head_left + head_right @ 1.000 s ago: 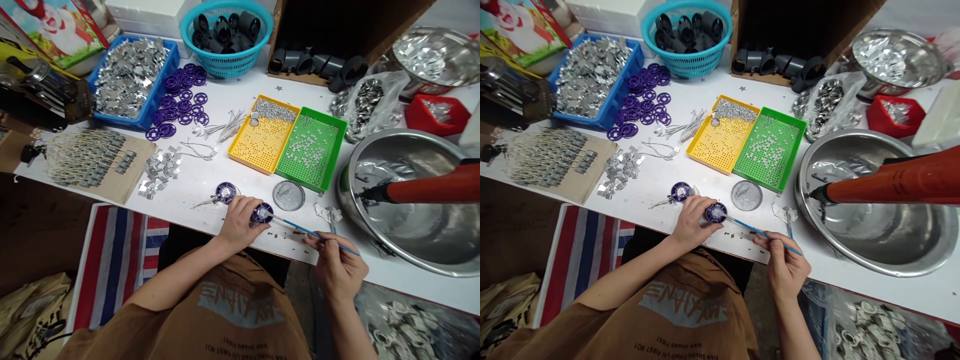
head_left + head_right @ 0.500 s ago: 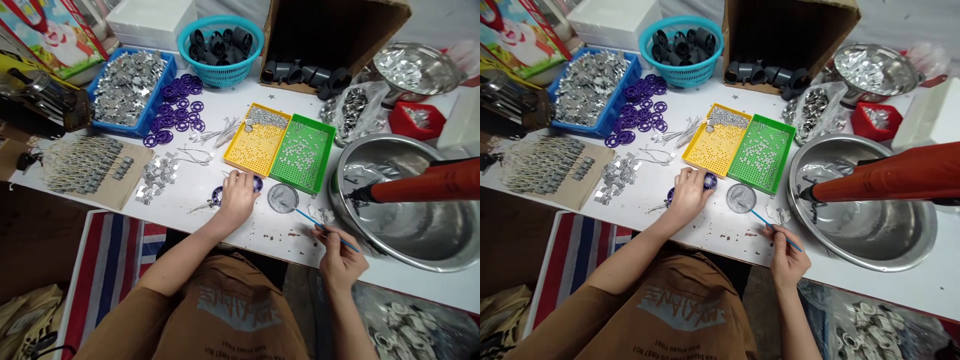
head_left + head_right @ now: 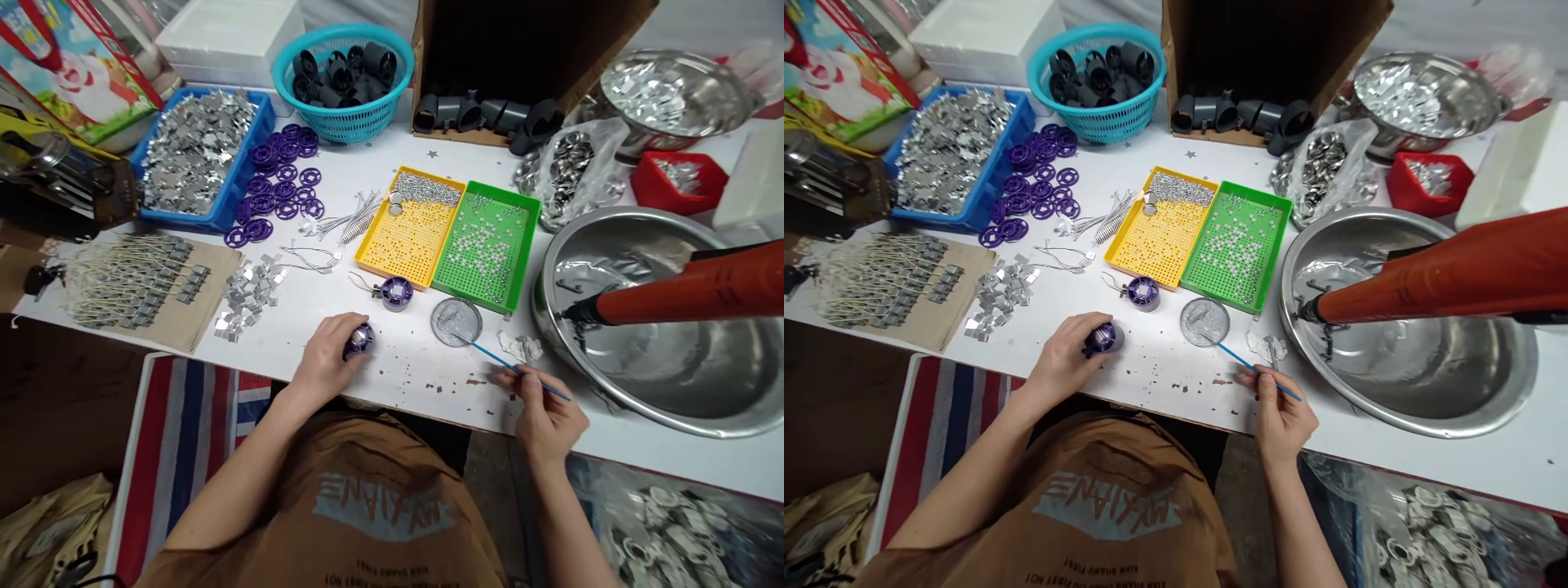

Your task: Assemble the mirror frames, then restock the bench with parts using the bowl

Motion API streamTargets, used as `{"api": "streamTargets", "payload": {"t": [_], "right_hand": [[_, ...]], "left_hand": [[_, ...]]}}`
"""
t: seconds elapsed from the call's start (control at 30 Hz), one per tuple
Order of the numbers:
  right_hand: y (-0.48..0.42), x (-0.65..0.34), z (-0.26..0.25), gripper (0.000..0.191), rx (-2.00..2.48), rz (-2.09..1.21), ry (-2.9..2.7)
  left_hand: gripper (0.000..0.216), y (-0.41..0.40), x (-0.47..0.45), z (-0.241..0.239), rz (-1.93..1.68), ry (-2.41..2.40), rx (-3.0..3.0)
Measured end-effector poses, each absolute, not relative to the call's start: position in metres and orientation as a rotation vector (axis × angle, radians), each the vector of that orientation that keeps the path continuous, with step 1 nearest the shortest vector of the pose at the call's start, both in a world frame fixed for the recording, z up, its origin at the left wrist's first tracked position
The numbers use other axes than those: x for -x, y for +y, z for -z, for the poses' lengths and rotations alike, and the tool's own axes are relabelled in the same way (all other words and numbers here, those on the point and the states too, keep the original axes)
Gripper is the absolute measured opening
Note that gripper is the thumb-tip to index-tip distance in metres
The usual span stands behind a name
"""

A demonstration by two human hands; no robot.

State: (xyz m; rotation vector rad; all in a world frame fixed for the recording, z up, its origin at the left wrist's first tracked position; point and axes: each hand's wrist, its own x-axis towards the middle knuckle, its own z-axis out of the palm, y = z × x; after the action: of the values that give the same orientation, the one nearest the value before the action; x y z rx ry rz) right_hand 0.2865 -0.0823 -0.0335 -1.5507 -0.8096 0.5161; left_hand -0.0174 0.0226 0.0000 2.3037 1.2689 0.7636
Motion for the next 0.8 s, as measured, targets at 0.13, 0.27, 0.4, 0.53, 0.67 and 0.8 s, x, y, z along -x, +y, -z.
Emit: {"api": "streamTargets", "payload": {"t": [0.13, 0.27, 0.4, 0.53, 0.67, 0.8], "right_hand": [[-0.069, -0.282, 0.029, 0.028, 1.404, -0.631, -0.520], [-0.061, -0.282, 0.027, 0.032, 1.371, -0.647, -0.396], [-0.060, -0.286, 0.026, 0.032, 1.344, -0.715, -0.299], [-0.063, -0.293, 0.031, 0.031, 1.348, -0.794, -0.254], [-0.064, -0.296, 0.033, 0.031, 1.345, -0.839, -0.187], [-0.064, -0.286, 0.025, 0.031, 1.348, -0.741, -0.304]], "left_hand": [[0.055, 0.010, -0.016, 0.007, -0.802, 1.118, -2.281], [0.055, 0.008, -0.044, 0.005, -0.793, 1.057, -2.262], [0.057, 0.009, -0.055, 0.000, -0.826, 1.081, -2.282], [0.045, 0.010, -0.055, -0.001, -0.901, 1.073, -2.269], [0.024, 0.012, -0.050, 0.001, -0.923, 1.039, -2.251], [0.017, 0.012, -0.047, 0.003, -0.970, 1.014, -2.217]]}}
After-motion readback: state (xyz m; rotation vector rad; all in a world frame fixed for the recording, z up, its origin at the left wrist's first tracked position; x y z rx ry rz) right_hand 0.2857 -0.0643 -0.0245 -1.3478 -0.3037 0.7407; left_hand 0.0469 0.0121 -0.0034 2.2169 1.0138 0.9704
